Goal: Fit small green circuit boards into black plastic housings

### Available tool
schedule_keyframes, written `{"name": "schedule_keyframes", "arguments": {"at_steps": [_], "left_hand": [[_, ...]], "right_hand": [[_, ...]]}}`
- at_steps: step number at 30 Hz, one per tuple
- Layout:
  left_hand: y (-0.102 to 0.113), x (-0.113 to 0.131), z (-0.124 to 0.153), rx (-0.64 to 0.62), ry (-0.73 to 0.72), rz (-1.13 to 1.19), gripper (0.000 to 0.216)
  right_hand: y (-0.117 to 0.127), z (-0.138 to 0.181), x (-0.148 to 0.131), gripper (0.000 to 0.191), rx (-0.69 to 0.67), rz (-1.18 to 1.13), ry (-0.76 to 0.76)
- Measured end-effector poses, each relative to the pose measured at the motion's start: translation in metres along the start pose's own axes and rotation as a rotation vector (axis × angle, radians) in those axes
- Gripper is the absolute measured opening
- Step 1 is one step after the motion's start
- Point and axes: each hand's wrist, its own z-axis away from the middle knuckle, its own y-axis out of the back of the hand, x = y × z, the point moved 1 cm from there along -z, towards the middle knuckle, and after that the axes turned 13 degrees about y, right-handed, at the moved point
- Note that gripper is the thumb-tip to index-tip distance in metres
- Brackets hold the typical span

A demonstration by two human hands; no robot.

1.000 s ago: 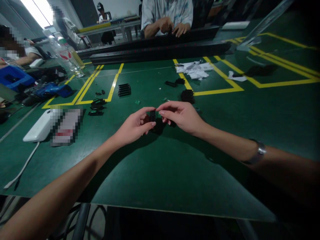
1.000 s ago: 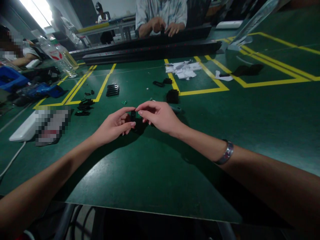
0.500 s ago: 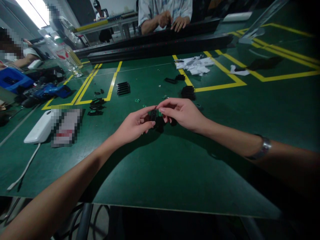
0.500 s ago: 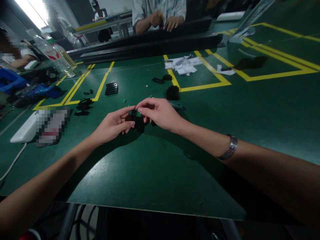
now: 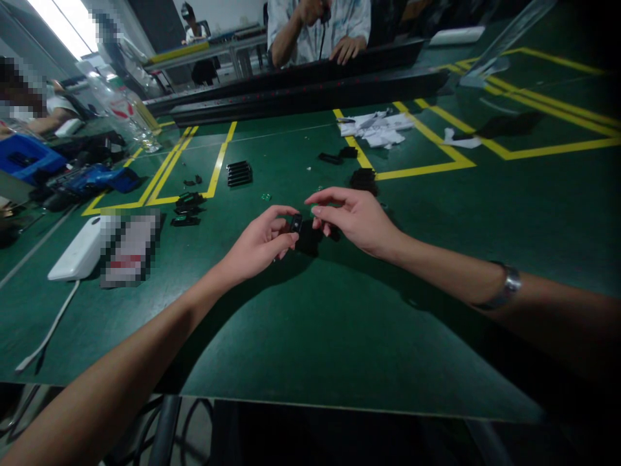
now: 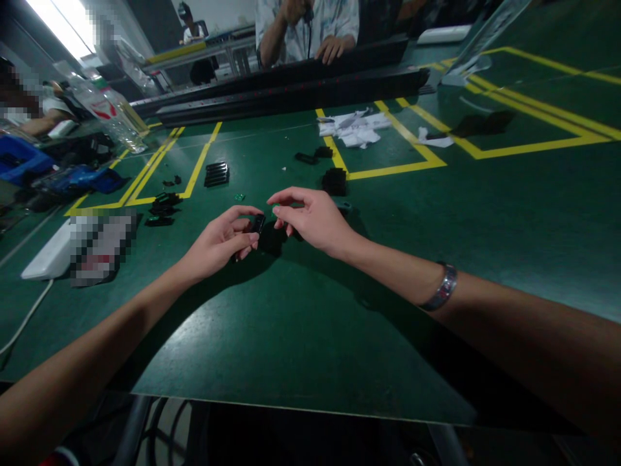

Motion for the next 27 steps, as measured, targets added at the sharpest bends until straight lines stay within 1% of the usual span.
{"name": "schedule_keyframes", "arguments": {"at_steps": [6,12,17,23,27], "left_hand": [[0.000,-0.001,0.000,-0.003,-0.003,-0.034,0.041],[0.001,-0.001,0.000,0.007,-0.018,-0.063,0.046],[0.000,-0.001,0.000,0.026,-0.022,-0.053,0.050],[0.000,-0.003,-0.001,0.033,-0.025,-0.034,0.046],[0.000,-0.003,-0.001,0.036,-0.034,-0.043,0.044]], "right_hand": [[-0.001,-0.001,-0.002,0.019,0.024,-0.044,-0.012],[0.000,-0.001,0.004,0.022,0.061,-0.086,0.001],[0.000,-0.001,0.006,0.024,0.052,-0.068,0.001],[0.000,-0.001,0.007,0.027,0.059,-0.087,0.029],[0.001,-0.001,0.008,0.032,0.096,-0.100,0.027]]}}
